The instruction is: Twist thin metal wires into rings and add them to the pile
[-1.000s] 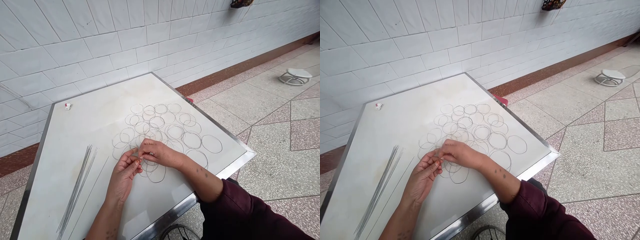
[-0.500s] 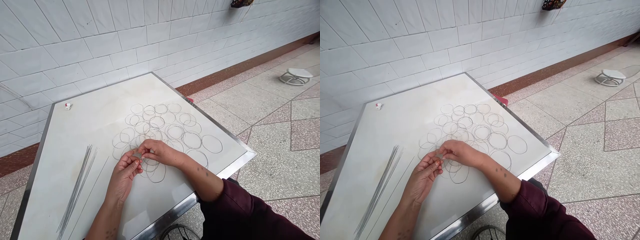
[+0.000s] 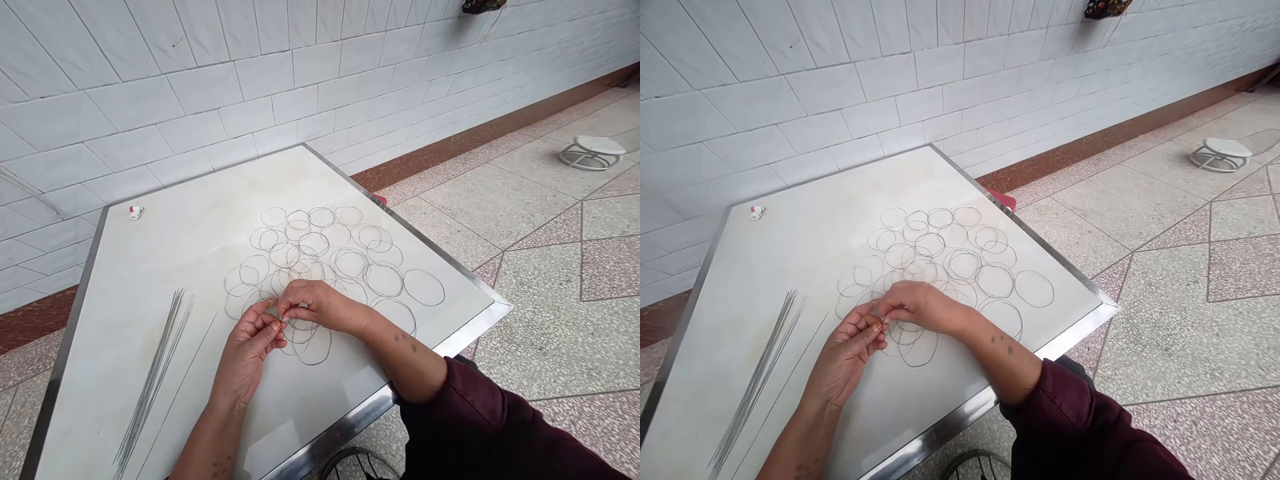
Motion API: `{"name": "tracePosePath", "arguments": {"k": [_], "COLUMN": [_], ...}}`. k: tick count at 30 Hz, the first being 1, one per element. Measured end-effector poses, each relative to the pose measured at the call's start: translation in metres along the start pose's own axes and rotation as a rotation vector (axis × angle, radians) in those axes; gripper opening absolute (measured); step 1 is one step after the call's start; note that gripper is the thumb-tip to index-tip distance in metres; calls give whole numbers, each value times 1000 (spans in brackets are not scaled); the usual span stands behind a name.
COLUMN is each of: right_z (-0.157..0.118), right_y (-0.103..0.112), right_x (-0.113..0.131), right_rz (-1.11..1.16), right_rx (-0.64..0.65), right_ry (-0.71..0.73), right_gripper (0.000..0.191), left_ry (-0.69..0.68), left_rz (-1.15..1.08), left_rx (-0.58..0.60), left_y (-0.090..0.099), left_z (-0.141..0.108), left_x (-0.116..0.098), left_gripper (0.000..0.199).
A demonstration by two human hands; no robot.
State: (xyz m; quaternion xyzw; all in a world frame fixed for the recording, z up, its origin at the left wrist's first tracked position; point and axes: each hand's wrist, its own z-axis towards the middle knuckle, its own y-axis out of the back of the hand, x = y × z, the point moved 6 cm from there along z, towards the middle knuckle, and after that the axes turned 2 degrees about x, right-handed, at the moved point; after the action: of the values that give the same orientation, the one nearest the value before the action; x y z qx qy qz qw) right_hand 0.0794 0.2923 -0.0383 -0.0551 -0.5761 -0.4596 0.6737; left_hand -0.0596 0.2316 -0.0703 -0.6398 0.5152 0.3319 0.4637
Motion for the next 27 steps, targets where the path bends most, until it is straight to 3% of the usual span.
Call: {"name": "tracePosePath", "arguments": {"k": [9, 21, 27], "right_z": [-1, -2, -1], "right_y": [-3, -1, -3], "right_x": [-5, -8, -7], "right_rz": [-35, 96, 92], "right_rx": [20, 21, 92], "right_ry": [31, -62, -65], "right_gripper": [10, 1, 3], "left_ry": [-4, 26, 41], "left_rz": [4, 2, 9], "left_rx": [-3, -4, 15], "left_y": [-3, -2, -3], "left_z": [-1, -1, -1], "left_x": [-4, -1, -1], "left_gripper": [38, 41, 40]}}
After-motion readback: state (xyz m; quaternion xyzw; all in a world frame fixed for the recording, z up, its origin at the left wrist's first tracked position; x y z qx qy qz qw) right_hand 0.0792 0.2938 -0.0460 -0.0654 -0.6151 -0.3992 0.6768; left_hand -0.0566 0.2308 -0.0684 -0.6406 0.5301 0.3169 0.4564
